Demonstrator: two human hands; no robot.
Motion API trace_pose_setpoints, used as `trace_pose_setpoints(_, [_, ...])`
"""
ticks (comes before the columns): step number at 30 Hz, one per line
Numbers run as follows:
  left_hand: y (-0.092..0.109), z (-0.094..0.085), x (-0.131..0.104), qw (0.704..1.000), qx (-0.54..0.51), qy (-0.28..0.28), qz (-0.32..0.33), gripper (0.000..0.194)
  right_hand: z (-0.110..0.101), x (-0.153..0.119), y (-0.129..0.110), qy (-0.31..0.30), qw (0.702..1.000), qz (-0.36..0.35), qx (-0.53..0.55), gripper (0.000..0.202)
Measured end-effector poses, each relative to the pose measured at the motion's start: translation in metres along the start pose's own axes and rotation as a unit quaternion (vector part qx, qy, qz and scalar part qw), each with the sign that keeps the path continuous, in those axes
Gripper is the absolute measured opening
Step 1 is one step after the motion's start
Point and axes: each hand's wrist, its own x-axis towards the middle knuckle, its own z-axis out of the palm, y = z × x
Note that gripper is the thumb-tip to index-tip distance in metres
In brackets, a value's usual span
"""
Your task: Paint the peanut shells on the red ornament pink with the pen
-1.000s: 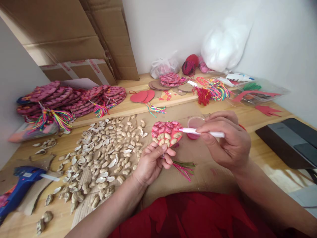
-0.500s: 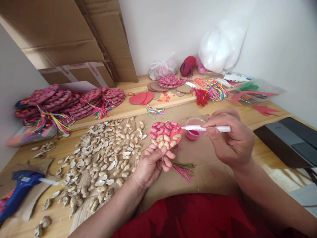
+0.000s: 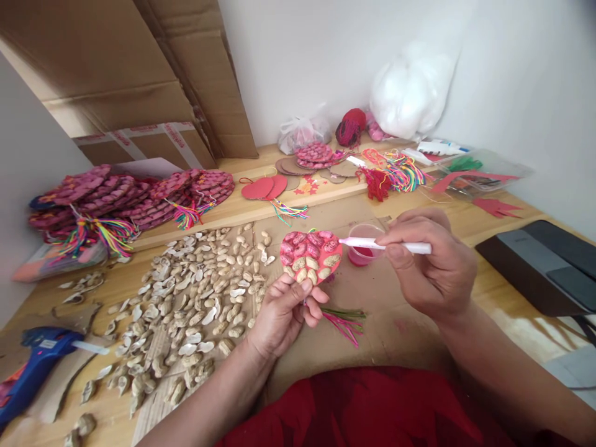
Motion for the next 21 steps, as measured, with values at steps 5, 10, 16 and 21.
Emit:
trace_pose_setpoints(5, [0.0004,0.0005,-0.0004,1.000,-0.002,0.006,0.001,0.031,0.0006,0.0000,-0.0003,0.018,1.000,-0.007,0.005,0.012])
trace_pose_setpoints(10, [0.0008,0.0009,0.0000,1.000,-0.009,0.007,0.002,0.031,0.0015,0.0009,-0.0018,0.009,1.000,-0.014,-0.004,0.011])
trace_pose_setpoints(16, [0.0005,0.0005,0.0001,1.000,-0.007,0.005,0.003,0.032,0.0012,0.0001,-0.0011,0.018,1.000,-0.011,0.005,0.012])
trace_pose_setpoints(21, [0.0004,0.0005,-0.0002,1.000,-0.005,0.005,0.004,0.033,0.0016,-0.0002,-0.0002,0.017,1.000,-0.010,0.011,0.012])
